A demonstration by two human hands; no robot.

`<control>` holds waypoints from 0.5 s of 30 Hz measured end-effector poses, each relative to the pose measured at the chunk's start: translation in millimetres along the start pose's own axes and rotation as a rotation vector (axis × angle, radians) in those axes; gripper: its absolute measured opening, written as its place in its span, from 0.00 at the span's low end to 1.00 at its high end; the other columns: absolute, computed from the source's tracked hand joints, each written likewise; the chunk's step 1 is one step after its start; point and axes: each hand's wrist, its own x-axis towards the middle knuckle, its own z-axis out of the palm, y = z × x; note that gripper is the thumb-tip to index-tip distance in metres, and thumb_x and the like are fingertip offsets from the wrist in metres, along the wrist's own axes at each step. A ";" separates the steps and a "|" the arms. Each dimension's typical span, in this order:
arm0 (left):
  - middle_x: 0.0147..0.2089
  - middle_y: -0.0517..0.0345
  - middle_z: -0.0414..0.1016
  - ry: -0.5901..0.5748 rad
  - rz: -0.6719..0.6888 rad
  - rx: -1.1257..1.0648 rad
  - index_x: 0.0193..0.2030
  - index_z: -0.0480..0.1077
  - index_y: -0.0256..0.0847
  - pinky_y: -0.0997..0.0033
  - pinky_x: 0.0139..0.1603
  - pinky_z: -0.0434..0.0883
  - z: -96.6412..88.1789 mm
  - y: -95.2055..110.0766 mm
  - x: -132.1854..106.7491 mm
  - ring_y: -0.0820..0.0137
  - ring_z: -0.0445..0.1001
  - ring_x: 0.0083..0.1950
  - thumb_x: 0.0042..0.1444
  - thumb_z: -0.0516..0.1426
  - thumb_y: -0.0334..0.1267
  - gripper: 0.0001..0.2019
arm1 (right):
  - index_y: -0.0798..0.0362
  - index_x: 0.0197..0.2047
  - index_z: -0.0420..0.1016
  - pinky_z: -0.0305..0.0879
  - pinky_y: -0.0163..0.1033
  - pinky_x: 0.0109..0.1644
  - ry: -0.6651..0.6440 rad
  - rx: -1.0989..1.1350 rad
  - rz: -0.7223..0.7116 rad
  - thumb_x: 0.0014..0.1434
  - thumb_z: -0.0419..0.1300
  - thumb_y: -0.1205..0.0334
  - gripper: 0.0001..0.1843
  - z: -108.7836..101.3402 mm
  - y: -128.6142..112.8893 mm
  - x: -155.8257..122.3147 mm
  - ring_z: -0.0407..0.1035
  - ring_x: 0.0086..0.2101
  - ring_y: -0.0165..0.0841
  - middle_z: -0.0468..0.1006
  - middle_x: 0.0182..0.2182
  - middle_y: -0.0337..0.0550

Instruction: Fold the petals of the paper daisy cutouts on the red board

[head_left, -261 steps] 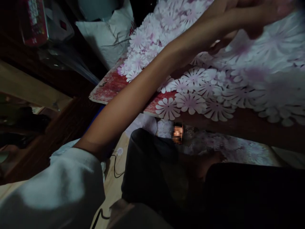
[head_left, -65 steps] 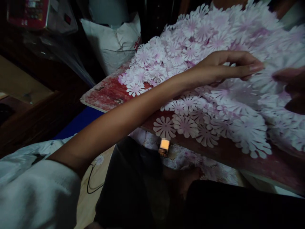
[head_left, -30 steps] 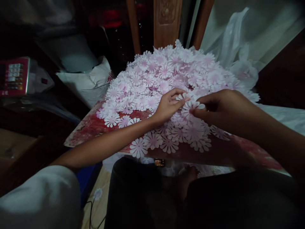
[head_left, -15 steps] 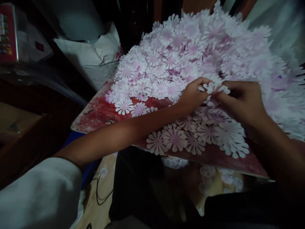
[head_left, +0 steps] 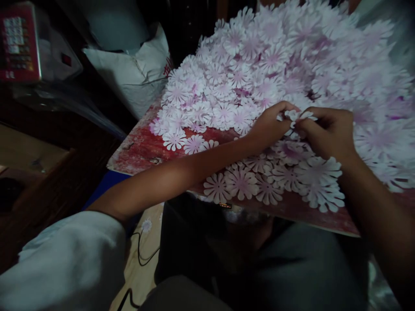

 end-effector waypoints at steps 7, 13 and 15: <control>0.36 0.62 0.68 0.047 -0.020 0.013 0.37 0.66 0.36 0.77 0.43 0.64 1.5 -1.2 0.4 0.75 0.67 0.39 0.51 0.52 0.21 0.10 | 0.57 0.22 0.67 0.49 0.32 0.25 -0.042 0.046 0.022 0.52 0.56 0.66 0.09 -1.3 5.0 2.3 0.55 0.22 0.21 0.61 0.18 0.33; 0.33 0.64 0.68 0.091 -0.065 0.090 0.36 0.67 0.36 0.78 0.39 0.63 4.1 12.0 -4.8 0.77 0.64 0.34 0.48 0.50 0.18 0.13 | 0.57 0.24 0.68 0.50 0.32 0.29 -0.081 -0.010 0.023 0.53 0.55 0.57 0.12 -3.0 6.0 1.4 0.57 0.24 0.25 0.62 0.19 0.35; 0.34 0.63 0.68 0.099 -0.052 0.124 0.37 0.68 0.35 0.77 0.38 0.63 4.4 15.9 -7.1 0.78 0.64 0.33 0.48 0.51 0.17 0.14 | 0.58 0.26 0.71 0.50 0.33 0.29 -0.101 -0.045 0.012 0.55 0.54 0.55 0.15 -3.9 3.0 0.8 0.59 0.24 0.26 0.64 0.19 0.36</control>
